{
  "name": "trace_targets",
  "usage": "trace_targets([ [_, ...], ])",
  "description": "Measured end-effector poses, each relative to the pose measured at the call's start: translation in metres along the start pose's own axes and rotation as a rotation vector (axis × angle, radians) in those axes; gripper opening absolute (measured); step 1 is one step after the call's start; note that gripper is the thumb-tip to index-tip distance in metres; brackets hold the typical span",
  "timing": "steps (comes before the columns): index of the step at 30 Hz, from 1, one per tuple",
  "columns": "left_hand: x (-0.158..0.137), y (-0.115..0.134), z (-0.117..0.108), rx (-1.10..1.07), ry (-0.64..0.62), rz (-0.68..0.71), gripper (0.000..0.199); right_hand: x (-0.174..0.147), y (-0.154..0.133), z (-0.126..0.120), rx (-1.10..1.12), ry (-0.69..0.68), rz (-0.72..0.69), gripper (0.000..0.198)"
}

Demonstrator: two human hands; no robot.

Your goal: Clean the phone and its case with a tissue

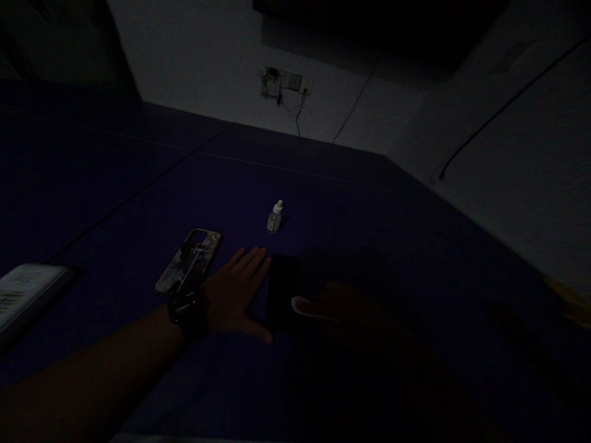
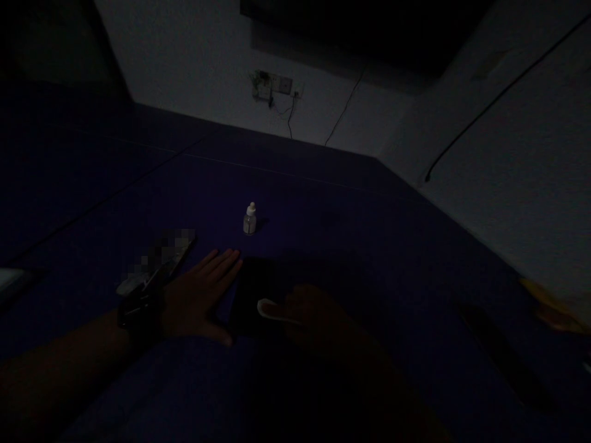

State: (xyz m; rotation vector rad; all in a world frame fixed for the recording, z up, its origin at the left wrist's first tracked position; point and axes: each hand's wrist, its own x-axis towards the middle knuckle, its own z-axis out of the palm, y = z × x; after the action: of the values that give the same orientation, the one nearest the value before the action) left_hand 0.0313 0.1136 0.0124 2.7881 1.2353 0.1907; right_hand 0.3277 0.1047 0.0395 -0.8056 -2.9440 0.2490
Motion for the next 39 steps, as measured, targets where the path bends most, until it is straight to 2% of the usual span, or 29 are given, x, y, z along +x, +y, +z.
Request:
trace_targets([
  [3,0.0,0.0,0.001,-0.009,0.009,0.006,0.128,0.001,-0.005,-0.002,0.013,-0.062,-0.038,0.055],
  [9,0.0,0.001,0.0,0.006,0.001,0.003,0.128,0.003,-0.006,-0.001,-0.002,-0.012,0.019,0.058],
  [14,0.001,0.002,-0.003,-0.009,-0.005,0.001,0.128,-0.001,-0.006,-0.004,0.033,-0.069,-0.047,0.057],
  [18,0.001,0.001,0.0,-0.007,0.016,-0.002,0.128,-0.003,0.001,0.002,-0.009,0.0,0.043,0.06],
  [23,0.0,0.0,0.002,-0.019,0.045,0.004,0.129,0.0,-0.001,-0.004,0.001,-0.092,-0.068,0.061],
  [29,0.0,0.001,0.0,-0.021,0.041,0.002,0.128,0.011,-0.019,-0.001,-0.074,-0.002,-0.053,0.054],
  [34,-0.001,0.001,0.0,-0.022,0.044,0.009,0.126,0.015,-0.022,0.002,-0.063,-0.015,-0.136,0.052],
  [39,0.0,0.001,0.002,-0.006,0.052,0.002,0.126,0.02,-0.021,0.005,-0.145,0.016,-0.041,0.052],
])
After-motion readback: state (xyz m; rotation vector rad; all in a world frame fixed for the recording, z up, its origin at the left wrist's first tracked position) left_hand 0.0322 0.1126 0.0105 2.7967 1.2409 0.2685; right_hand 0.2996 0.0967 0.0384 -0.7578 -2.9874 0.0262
